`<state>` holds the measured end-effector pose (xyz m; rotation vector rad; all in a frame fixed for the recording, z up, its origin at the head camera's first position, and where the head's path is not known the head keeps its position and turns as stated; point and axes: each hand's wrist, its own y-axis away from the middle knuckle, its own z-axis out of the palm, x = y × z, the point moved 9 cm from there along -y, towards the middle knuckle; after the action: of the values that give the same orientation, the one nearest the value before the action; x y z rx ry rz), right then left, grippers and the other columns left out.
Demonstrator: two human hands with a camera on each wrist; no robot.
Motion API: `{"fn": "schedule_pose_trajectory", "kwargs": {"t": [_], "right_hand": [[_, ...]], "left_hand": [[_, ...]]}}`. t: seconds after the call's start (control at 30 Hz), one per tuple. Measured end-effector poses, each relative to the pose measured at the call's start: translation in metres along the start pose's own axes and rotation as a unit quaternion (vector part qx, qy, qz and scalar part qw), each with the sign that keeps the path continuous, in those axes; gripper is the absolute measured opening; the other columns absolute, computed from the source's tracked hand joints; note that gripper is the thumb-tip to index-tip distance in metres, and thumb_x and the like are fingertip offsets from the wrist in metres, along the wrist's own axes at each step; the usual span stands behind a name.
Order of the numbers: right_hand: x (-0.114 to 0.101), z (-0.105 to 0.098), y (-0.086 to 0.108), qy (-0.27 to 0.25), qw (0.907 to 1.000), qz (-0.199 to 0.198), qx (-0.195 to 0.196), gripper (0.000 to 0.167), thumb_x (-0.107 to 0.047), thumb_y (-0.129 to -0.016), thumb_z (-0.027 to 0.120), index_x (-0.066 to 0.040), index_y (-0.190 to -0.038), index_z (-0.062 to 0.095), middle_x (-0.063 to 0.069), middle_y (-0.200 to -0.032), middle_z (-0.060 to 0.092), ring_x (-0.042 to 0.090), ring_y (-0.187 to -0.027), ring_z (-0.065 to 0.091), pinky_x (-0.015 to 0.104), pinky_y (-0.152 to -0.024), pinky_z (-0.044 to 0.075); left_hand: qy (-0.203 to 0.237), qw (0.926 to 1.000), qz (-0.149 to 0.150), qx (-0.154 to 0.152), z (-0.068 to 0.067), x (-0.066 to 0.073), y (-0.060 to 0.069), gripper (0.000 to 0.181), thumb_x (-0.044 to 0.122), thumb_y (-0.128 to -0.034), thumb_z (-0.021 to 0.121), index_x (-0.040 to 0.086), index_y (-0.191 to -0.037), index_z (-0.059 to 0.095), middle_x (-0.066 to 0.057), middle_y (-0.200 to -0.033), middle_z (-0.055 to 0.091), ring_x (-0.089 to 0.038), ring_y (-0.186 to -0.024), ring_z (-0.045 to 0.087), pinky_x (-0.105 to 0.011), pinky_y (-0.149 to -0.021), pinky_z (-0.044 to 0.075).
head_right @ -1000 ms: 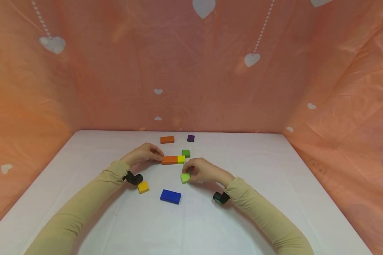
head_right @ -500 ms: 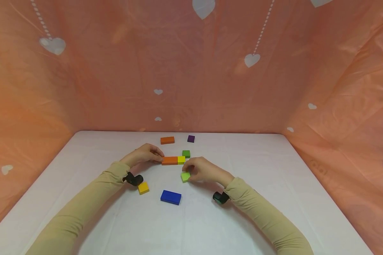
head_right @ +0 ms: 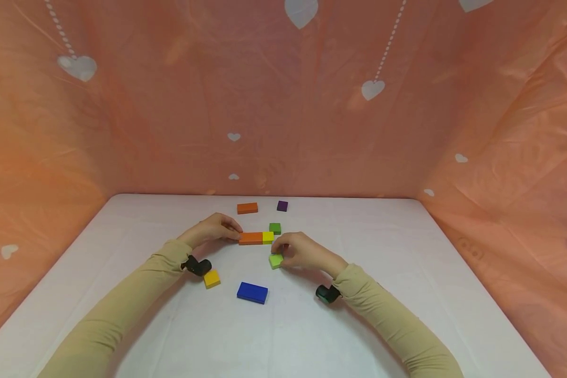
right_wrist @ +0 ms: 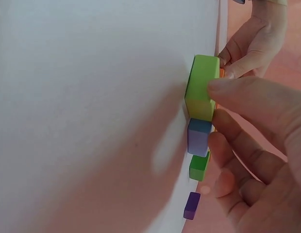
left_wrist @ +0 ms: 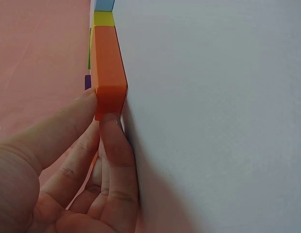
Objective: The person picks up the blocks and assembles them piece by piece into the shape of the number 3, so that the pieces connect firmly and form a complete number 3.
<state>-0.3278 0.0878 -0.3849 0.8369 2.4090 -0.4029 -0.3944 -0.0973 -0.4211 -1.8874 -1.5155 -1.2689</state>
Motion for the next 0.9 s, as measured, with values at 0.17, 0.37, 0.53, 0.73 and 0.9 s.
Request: {"fn": "schedule_pose_trajectory", "kwargs": {"t": [0.17, 0.37, 0.53, 0.73, 0.9], "right_hand": [[0.004, -0.001, 0.001, -0.011, 0.9998, 0.009, 0.011, 0.029, -0.004, -0.080, 0.076, -0.008, -0.108, 0.068, -0.001, -0.105, 0.066, 0.016, -0.097, 0.058, 0.038, -0.087, 0.047], [0.008, -0.003, 0.002, -0.013, 0.9995, 0.021, 0.022, 0.029, -0.007, -0.081, 0.076, -0.009, -0.109, 0.068, -0.002, -0.105, 0.066, 0.016, -0.095, 0.057, 0.036, -0.081, 0.047], [0.009, -0.004, 0.003, -0.008, 0.9993, 0.020, 0.031, 0.029, -0.006, -0.080, 0.077, -0.008, -0.108, 0.068, -0.001, -0.104, 0.067, 0.016, -0.093, 0.058, 0.034, -0.079, 0.047], [0.010, -0.004, 0.002, -0.011, 0.9992, 0.024, 0.031, 0.028, -0.005, -0.081, 0.076, -0.008, -0.108, 0.068, -0.001, -0.102, 0.067, 0.016, -0.093, 0.058, 0.033, -0.078, 0.047], [0.011, -0.004, 0.000, -0.013, 0.9990, 0.030, 0.029, 0.027, -0.004, -0.081, 0.075, -0.007, -0.107, 0.068, -0.001, -0.101, 0.067, 0.017, -0.093, 0.059, 0.033, -0.077, 0.047]], "left_hand": [[0.007, 1.0000, -0.002, -0.001, -0.001, 0.000, 0.000, 0.021, 0.010, -0.0847, 0.073, -0.001, -0.102, 0.070, -0.006, -0.089, 0.068, -0.014, -0.075, 0.060, -0.025, -0.071, 0.050], [0.005, 1.0000, -0.002, 0.000, -0.001, 0.001, 0.001, 0.021, 0.010, -0.0848, 0.073, -0.001, -0.102, 0.070, -0.006, -0.090, 0.068, -0.014, -0.075, 0.059, -0.025, -0.071, 0.050], [0.004, 1.0000, -0.003, 0.003, -0.001, 0.002, 0.001, 0.021, 0.011, -0.0852, 0.073, -0.001, -0.102, 0.070, -0.007, -0.091, 0.068, -0.014, -0.076, 0.060, -0.025, -0.072, 0.051], [0.004, 1.0000, 0.000, 0.003, -0.001, 0.000, -0.001, 0.021, 0.010, -0.0850, 0.072, -0.001, -0.103, 0.070, -0.007, -0.090, 0.068, -0.014, -0.075, 0.060, -0.025, -0.071, 0.051], [0.006, 1.0000, 0.000, 0.000, 0.000, -0.002, -0.002, 0.020, 0.008, -0.0850, 0.072, -0.002, -0.103, 0.069, -0.007, -0.090, 0.068, -0.013, -0.075, 0.059, -0.025, -0.071, 0.051]]}}
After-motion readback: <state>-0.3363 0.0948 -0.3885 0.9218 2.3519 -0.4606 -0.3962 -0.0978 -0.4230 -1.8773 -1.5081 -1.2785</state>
